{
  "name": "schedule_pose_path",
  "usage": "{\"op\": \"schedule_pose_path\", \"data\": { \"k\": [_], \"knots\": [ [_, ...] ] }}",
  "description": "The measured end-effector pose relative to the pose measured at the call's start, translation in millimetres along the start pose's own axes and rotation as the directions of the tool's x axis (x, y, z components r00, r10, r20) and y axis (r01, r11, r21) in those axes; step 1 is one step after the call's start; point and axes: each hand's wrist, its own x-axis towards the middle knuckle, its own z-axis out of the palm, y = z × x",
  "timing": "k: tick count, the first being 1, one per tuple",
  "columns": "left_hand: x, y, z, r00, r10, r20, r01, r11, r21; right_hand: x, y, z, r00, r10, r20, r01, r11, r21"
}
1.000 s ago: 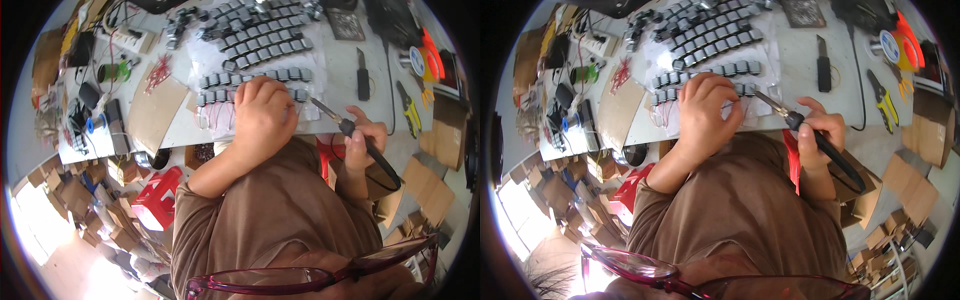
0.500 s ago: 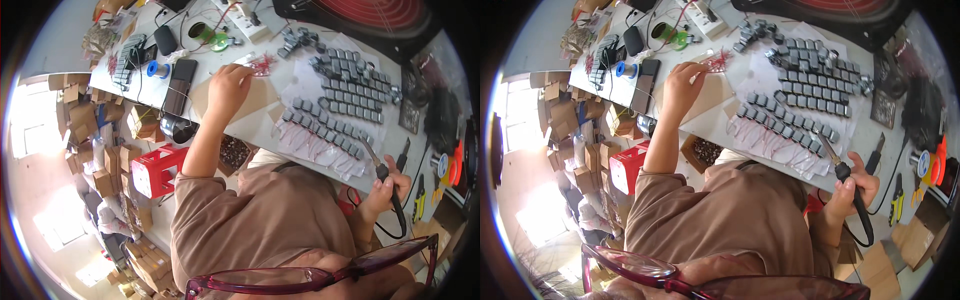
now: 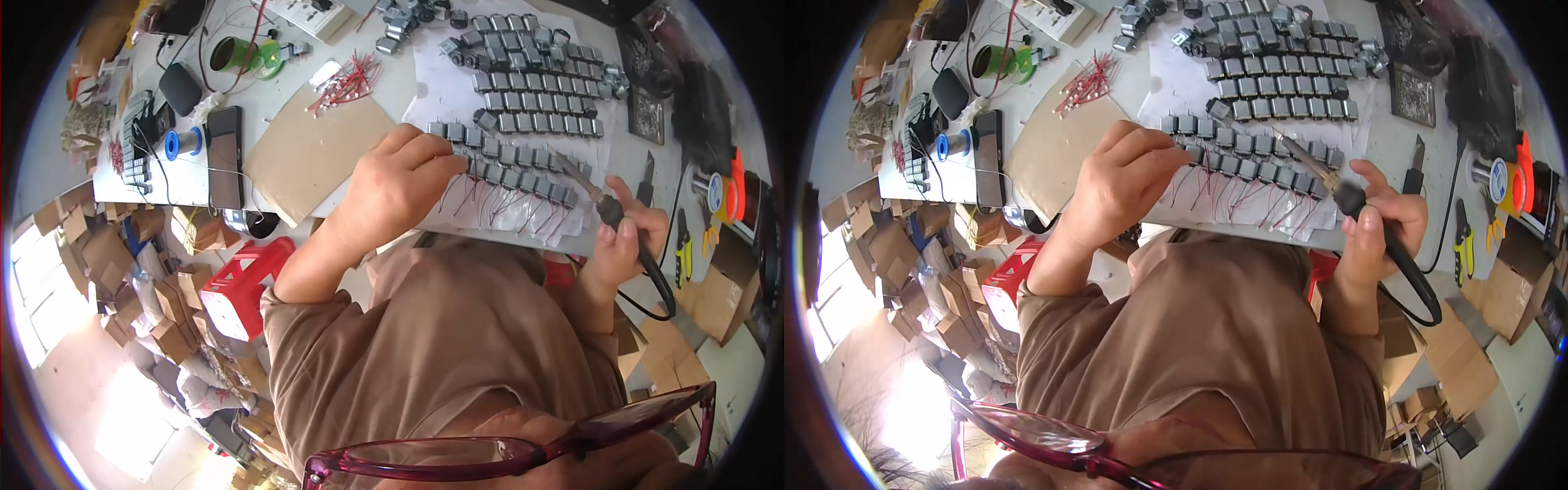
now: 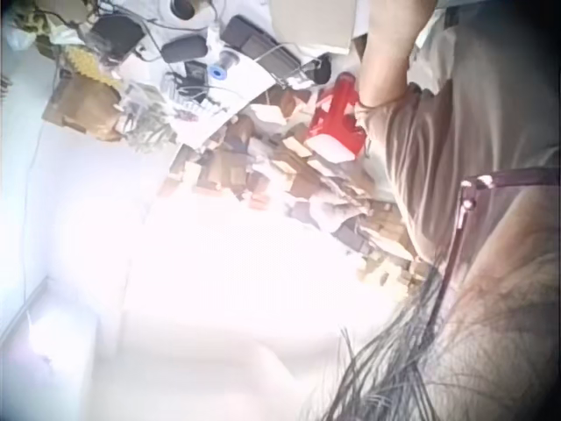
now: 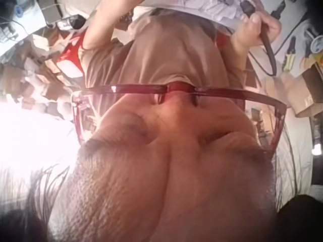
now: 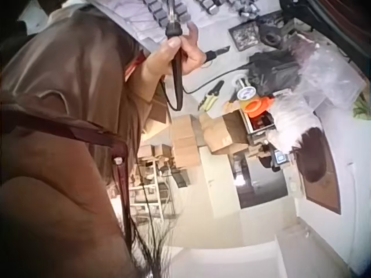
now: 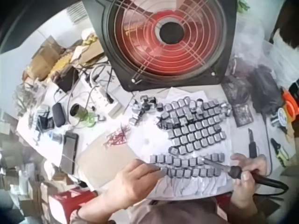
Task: The person repeatedly picks up wire harnesses and solders them onto small motors arranged on the table using a soldering iron.
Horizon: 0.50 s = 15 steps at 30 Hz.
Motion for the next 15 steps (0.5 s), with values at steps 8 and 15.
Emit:
{"op": "schedule_pose_path", "data": {
  "k": [8,15],
  "knots": [
    [5,4,1,0.935,0.313,0.165,-0.337,0.93,0.149,-6,-6,-3,1.0,0.008,-0.006,-0.008,1.0,0.029],
    [12,-3,10,0.794,0.497,0.349,-0.583,0.785,0.208,-11,-12,-7,1.0,-0.015,-0.019,0.016,0.999,0.045]
  ]
}}
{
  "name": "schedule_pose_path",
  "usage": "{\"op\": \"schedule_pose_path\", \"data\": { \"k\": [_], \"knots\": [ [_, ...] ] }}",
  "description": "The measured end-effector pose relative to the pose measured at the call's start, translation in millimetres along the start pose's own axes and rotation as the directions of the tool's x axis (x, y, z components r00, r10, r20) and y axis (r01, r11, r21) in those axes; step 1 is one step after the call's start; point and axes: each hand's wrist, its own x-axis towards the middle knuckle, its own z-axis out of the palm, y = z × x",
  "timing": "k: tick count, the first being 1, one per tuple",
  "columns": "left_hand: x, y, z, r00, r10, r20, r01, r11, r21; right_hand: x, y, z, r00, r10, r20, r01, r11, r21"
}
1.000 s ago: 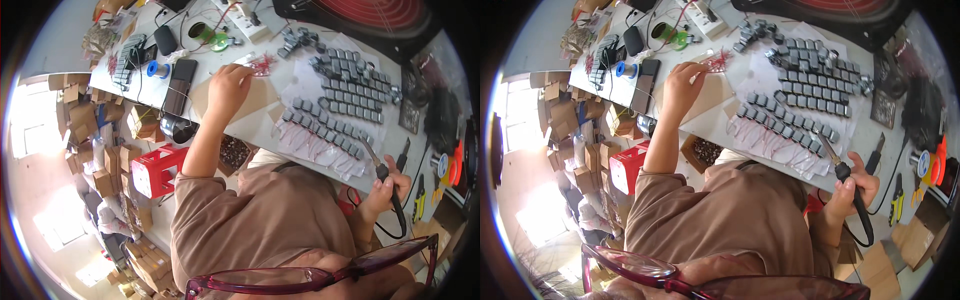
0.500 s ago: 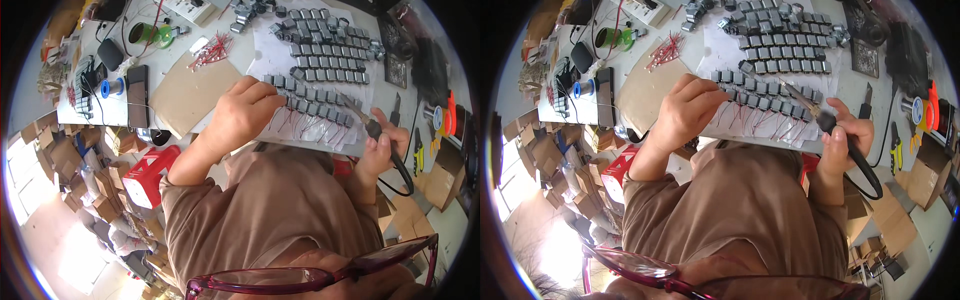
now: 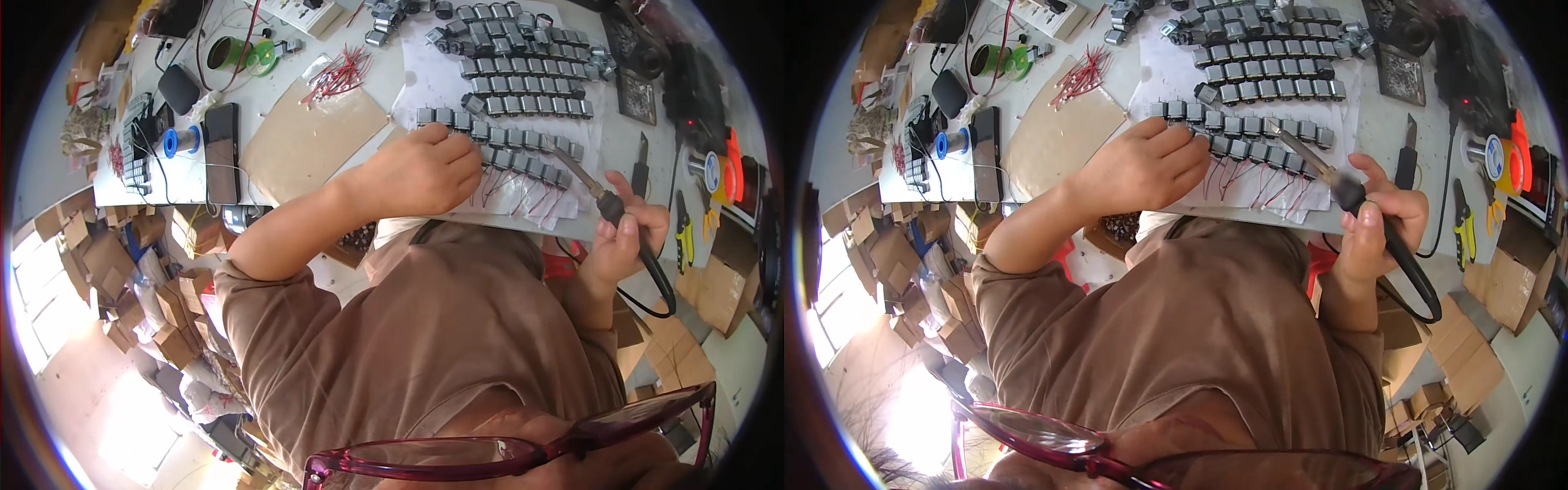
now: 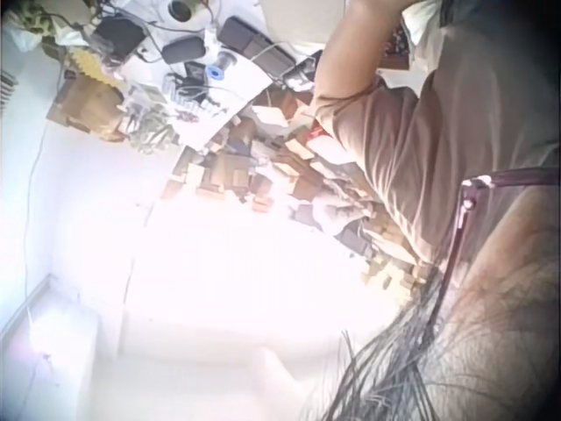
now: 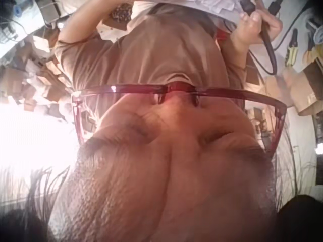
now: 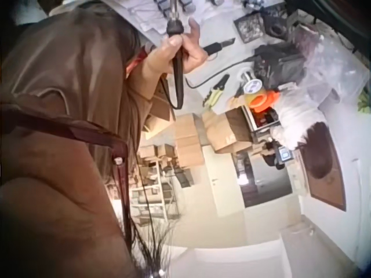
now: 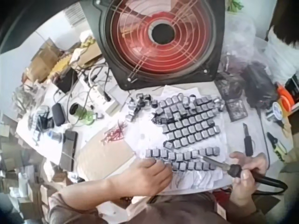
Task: The person repeatedly picks up wire harnesses and solders them onto small motors arranged on the table using a soldering iron.
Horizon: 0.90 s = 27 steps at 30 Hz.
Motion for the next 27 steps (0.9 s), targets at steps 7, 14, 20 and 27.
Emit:
{"op": "schedule_pose_path", "data": {
  "k": [7,14,20,27],
  "knots": [
    [-6,2,7,0.974,-0.137,-0.183,0.109,0.982,-0.154,-2,-1,-6,0.999,-0.03,0.018,0.03,1.0,-0.006],
    [-2,6,1,0.986,-0.165,-0.026,0.164,0.986,-0.033,-2,-2,0,0.999,-0.029,0.031,0.029,0.999,-0.021],
    [-11,18,9,0.987,-0.132,-0.097,0.143,0.982,0.123,-2,-2,-2,0.999,-0.034,0.037,0.034,0.999,-0.018],
    [-8,25,8,0.969,-0.209,-0.133,0.221,0.972,0.081,-2,-1,-2,0.999,-0.041,0.033,0.042,0.999,-0.032]
  ]
}}
